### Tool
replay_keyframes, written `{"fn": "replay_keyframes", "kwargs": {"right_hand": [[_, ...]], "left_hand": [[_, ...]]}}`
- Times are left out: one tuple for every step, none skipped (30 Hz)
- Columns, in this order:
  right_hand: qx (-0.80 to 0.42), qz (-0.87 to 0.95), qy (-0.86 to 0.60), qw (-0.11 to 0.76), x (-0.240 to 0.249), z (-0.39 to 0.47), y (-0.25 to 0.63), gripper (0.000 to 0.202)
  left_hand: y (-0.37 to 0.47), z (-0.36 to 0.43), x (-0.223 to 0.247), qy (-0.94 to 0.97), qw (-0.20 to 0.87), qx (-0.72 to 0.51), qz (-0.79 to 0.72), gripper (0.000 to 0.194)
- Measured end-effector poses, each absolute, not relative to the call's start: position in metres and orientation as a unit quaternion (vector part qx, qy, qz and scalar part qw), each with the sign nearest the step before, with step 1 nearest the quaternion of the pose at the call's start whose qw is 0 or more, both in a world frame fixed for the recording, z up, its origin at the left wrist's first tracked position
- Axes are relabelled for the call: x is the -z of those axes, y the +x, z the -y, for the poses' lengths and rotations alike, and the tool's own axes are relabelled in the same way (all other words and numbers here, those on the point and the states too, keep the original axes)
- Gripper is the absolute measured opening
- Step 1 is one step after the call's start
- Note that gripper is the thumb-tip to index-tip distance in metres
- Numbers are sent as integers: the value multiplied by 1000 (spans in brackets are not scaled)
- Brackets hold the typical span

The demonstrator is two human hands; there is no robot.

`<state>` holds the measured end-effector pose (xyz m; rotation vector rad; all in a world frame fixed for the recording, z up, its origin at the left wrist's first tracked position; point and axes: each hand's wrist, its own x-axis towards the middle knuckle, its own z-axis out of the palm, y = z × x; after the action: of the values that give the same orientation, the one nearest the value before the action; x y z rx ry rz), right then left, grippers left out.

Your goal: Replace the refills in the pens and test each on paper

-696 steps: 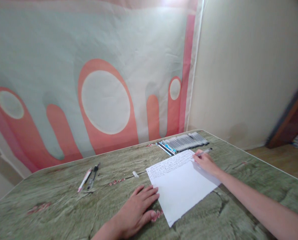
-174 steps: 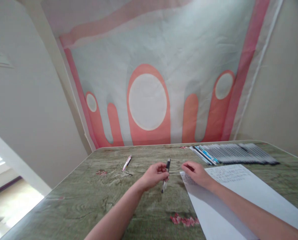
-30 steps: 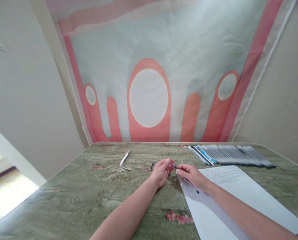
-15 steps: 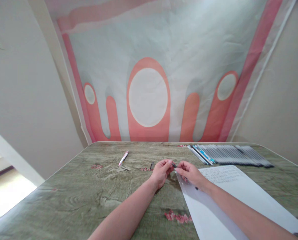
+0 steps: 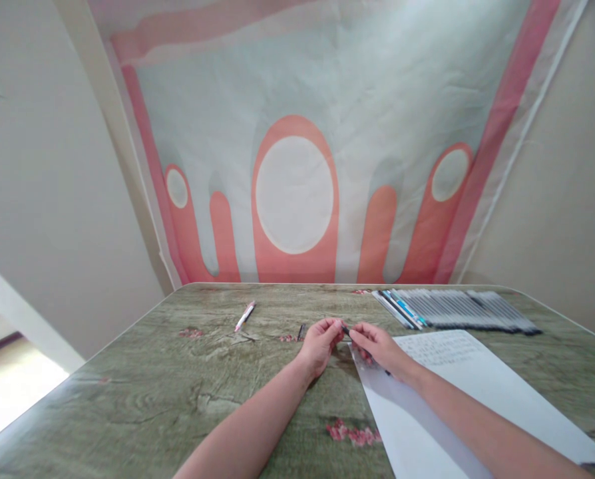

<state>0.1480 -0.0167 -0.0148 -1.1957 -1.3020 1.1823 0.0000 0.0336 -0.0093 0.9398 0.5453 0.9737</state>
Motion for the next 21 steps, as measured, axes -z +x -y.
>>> {"fn": "replay_keyframes", "kwargs": {"right_hand": [[-483,534,-491,490,16,16,148,37],[-479,534,-491,493,17,15,148,38],[-475,536,-491,495,18,15,148,38],[-472,539,-493,494,18,15,148,36],[-468,543,-496,490,18,15,148,34],[-463,549,-498,485,18,16,149,32],[-459,555,-501,480,18,16,149,32],[-456,561,-503,473,17,17,149,32],[-454,568,-505,466,16,17,150,33],[-452,574,-506,459,16,17,150,35],[-451,576,-507,455,16,17,150,36],[-452,574,-509,456,16,16,150,35],[-452,569,-510,460,16,16,149,34],[-453,561,-512,467,17,15,149,34],[-454,553,-515,471,17,15,149,36],[-455,548,-519,472,18,15,148,37],[-454,547,-523,469,18,15,148,37],[-454,551,-524,464,17,15,148,36],[-453,557,-523,459,17,16,148,34],[-452,564,-520,455,16,16,148,34],[-452,571,-516,451,15,17,149,35]], "left_hand": [[0,-34,10,431,744,-447,-248,29],[0,-34,10,433,743,-447,-247,28],[0,-34,10,434,743,-447,-246,28],[0,-34,10,436,742,-446,-245,27],[-1,-34,10,437,742,-446,-244,27],[-1,-34,10,437,742,-446,-242,26],[-1,-34,10,437,743,-446,-241,26],[-1,-34,10,437,743,-446,-241,26],[-2,-35,10,436,744,-445,-241,26],[-2,-35,10,436,744,-445,-240,27],[-2,-35,10,436,745,-445,-239,27],[-2,-35,9,436,744,-446,-238,27],[-1,-35,9,436,743,-448,-238,28],[-1,-35,9,436,742,-450,-239,28],[-1,-35,9,437,740,-451,-240,29],[-1,-35,8,439,738,-452,-242,29],[-1,-35,8,440,736,-453,-243,30],[-1,-35,8,442,735,-453,-244,30],[-1,-35,8,443,734,-453,-245,30],[-1,-35,8,443,734,-453,-245,30],[-1,-35,8,442,734,-453,-246,30]]}}
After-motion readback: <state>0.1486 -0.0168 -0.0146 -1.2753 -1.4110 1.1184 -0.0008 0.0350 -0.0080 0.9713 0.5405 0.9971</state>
